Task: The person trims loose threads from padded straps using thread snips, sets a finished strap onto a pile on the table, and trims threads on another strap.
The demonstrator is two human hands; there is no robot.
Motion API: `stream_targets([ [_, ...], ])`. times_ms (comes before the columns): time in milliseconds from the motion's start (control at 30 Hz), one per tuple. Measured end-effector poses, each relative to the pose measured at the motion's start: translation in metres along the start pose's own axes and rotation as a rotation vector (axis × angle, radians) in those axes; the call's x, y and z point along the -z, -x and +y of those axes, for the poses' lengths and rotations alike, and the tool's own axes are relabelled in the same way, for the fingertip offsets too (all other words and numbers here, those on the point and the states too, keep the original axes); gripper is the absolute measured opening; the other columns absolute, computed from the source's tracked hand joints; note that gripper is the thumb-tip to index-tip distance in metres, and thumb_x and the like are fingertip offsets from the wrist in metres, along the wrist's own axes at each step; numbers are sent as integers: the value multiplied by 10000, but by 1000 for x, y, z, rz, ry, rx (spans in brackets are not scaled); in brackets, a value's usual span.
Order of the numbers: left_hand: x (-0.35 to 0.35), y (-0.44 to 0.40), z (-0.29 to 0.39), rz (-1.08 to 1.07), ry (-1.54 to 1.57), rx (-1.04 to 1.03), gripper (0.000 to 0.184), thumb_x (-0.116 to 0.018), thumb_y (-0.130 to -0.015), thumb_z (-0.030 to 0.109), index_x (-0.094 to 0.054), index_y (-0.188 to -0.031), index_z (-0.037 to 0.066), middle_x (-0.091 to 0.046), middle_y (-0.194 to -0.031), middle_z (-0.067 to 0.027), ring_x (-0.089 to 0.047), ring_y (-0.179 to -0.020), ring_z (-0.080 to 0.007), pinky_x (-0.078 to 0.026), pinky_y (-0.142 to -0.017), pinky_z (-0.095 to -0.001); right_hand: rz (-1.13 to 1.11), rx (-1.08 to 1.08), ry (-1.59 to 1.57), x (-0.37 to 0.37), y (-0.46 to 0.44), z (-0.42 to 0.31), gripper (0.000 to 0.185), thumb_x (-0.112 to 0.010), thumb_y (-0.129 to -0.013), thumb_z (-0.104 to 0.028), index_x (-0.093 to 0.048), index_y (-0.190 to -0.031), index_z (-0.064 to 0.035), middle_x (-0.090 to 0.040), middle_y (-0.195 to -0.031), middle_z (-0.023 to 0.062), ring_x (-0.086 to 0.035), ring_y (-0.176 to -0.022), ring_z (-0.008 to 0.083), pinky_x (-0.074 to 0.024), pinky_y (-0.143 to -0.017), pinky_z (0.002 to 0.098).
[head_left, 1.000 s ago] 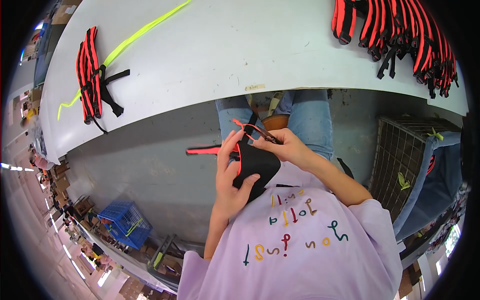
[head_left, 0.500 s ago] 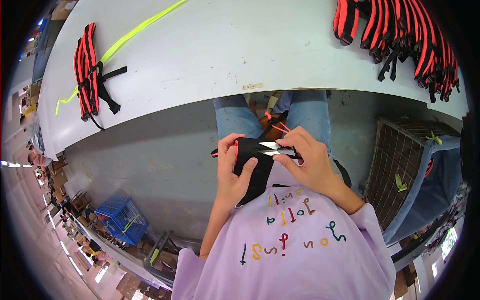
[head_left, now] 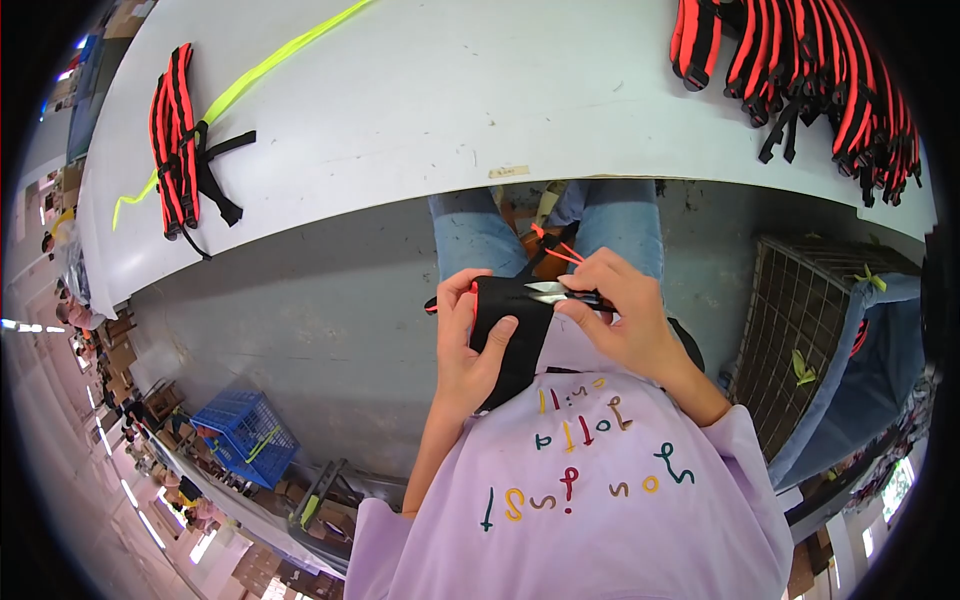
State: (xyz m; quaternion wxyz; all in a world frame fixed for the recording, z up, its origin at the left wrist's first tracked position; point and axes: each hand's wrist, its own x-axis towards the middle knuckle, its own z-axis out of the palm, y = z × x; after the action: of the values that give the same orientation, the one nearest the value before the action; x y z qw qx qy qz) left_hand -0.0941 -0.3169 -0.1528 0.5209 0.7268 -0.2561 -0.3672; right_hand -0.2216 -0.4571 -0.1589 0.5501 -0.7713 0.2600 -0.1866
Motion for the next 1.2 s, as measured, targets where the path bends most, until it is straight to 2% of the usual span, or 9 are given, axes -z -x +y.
stream_targets([
  [233,0,0,0,0,-8,10,233,-628,-789,69,-556,-979,-46,-418,-1185,-123,-429,-1038,-222,-363,-894,-305,8,12,-23,-5,1,8,170,-671,-791,-103,-573,-897,-12,-555,-754,56,-469,-524,98,-366,-471,231],
  [467,-2,2,-11,-47,-139,-129,298,-576,-839,94,-530,-1100,-42,-360,-1300,-121,-407,-1172,-206,-341,-960,-297,-149,-518,-729,-22,5,15,180,-589,-865,-92,-553,-1030,-31,-562,-942,15,-528,-865,64,-413,-822,221],
  [500,-1,5,-13,-18,-128,-109,316,-591,-822,94,-531,-1102,-38,-370,-1299,-124,-393,-1192,-230,-336,-967,-309,-75,-430,-605,-32,3,20,222,-646,-832,-125,-569,-1027,-50,-495,-693,-62,-397,-624,7,-322,-571,184],
  [700,12,53,-27,-65,110,314,436,-633,-789,140,-506,-1172,-25,-364,-1315,-169,-344,-1242,-282,-315,-989,-384,-63,-489,-635,-43,-7,25,234,-640,-841,-128,-566,-1039,-27,-371,-615,-92,-299,-580,5,-244,-529,189],
  [800,9,57,-29,24,-22,69,391,-668,-764,141,-557,-1097,-30,-354,-1320,-214,-327,-1246,-323,-317,-982,-411,-80,-462,-611,-49,-8,34,216,-631,-849,-148,-582,-1017,-22,-474,-640,-88,-359,-593,-12,-273,-535,168],
  [900,7,38,-6,43,-332,-202,321,-717,-698,135,-599,-946,-29,-337,-1334,-256,-336,-1223,-366,-309,-971,-442,-214,-508,-651,-43,-20,30,210,-617,-863,-192,-620,-991,-25,-596,-869,-38,-499,-790,6,-381,-718,165],
  [1033,15,17,31,-23,-590,-494,297,-747,-612,127,-542,-765,-24,-383,-1298,-252,-358,-1177,-370,-295,-941,-471,-519,-752,-879,-40,-23,18,237,-611,-862,-253,-657,-951,-38,-637,-833,-13,-563,-760,37,-424,-682,181],
  [1133,19,19,27,-55,-365,-271,289,-744,-609,112,-544,-768,-24,-434,-1235,-219,-385,-1122,-359,-299,-934,-465,-549,-787,-838,-29,-27,6,255,-593,-875,-266,-660,-945,-29,-636,-838,-8,-560,-771,32,-432,-661,193],
  [1200,17,13,16,-43,-265,-175,266,-698,-689,108,-567,-871,-34,-451,-1169,-168,-434,-1053,-299,-343,-908,-398,-349,-539,-666,-34,-19,23,269,-590,-874,-269,-613,-942,-10,-581,-755,2,-492,-681,43,-384,-595,206],
])
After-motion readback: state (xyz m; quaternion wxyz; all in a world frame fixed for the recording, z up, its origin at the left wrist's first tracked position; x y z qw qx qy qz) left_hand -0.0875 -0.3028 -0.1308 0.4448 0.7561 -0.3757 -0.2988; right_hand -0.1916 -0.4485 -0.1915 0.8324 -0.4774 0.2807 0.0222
